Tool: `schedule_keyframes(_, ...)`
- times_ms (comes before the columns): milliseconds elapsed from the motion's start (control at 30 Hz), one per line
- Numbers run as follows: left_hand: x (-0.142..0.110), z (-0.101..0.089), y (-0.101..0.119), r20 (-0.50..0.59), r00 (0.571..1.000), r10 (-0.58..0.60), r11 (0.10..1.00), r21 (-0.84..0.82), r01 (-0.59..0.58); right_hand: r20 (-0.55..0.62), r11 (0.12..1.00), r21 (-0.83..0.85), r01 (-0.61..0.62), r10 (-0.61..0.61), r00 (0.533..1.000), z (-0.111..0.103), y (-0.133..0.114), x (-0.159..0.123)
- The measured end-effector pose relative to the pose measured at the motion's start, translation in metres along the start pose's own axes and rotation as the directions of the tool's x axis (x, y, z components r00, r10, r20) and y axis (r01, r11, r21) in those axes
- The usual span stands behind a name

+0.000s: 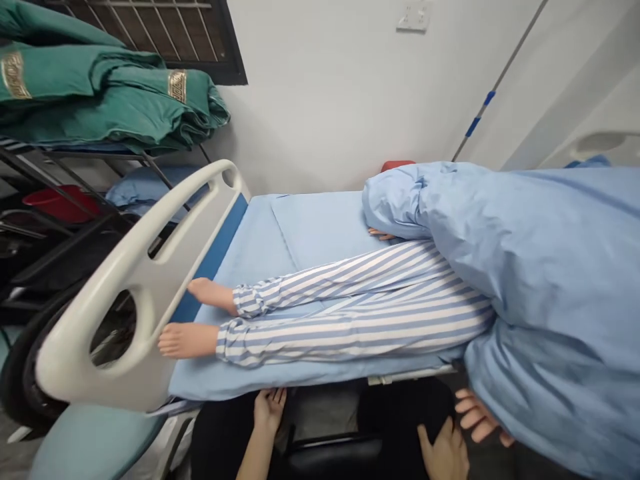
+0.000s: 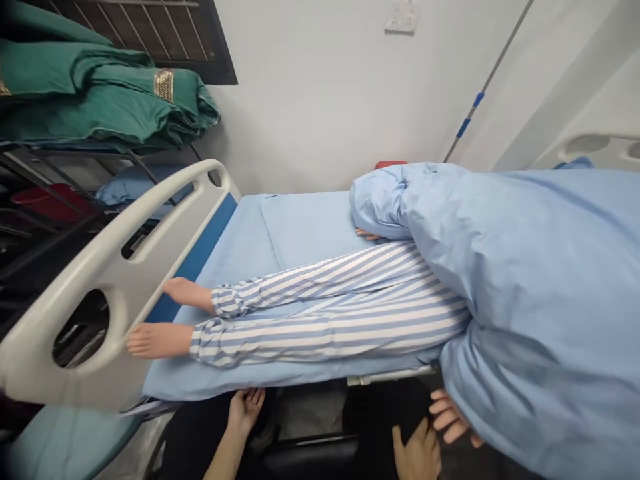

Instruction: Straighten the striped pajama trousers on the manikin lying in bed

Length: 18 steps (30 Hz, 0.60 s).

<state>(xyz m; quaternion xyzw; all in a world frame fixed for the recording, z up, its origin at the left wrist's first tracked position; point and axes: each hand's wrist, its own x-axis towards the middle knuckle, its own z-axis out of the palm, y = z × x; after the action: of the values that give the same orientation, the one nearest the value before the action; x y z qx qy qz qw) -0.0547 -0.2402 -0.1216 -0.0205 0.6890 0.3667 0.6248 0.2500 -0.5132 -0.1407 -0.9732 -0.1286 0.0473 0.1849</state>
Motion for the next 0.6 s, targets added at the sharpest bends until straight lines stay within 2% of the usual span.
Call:
schedule_keyframes(100, -0.022, -0.011, -0.003, 0.076, 0.996, 0.036, 0.999, 0.034, -0.038, -0.012, 0.987, -0.026, 0.159, -0.159, 0.987, -0.010, 0.006, -0.011)
schedule_keyframes(200, -0.039, -0.026, 0.004, 0.151, 0.967, 0.206, 0.972, 0.086, -0.220, -0.035, 0.945, -0.134, 0.298, -0.305, 0.952, -0.013, 0.000, -0.021)
schedule_keyframes(267, -0.043, -0.037, 0.019, 0.129, 0.927, 0.352, 0.926, 0.100, -0.365, -0.046, 0.909, -0.209, 0.360, -0.377, 0.925, -0.010, -0.008, -0.027)
schedule_keyframes(300, -0.043, -0.043, 0.030, 0.092, 0.895, 0.436, 0.888, 0.113, -0.445, -0.050, 0.893, -0.243, 0.380, -0.402, 0.914, -0.009, -0.012, -0.029)
schedule_keyframes(367, -0.040, -0.050, 0.055, 0.033, 0.794, 0.607, 0.783, 0.143, -0.605, -0.050, 0.869, -0.300, 0.393, -0.426, 0.903, -0.008, -0.017, -0.032)
schedule_keyframes(433, -0.037, -0.050, 0.083, 0.069, 0.702, 0.709, 0.687, 0.155, -0.710, -0.034, 0.855, -0.333, 0.398, -0.432, 0.901, -0.008, -0.019, -0.032)
schedule_keyframes(500, -0.034, -0.043, 0.107, 0.181, 0.674, 0.716, 0.652, 0.169, -0.739, -0.008, 0.846, -0.347, 0.404, -0.433, 0.901, -0.010, -0.020, -0.032)
schedule_keyframes(600, -0.033, -0.029, 0.132, 0.323, 0.672, 0.667, 0.632, 0.232, -0.739, 0.025, 0.845, -0.358, 0.397, -0.417, 0.909, -0.013, -0.024, -0.032)
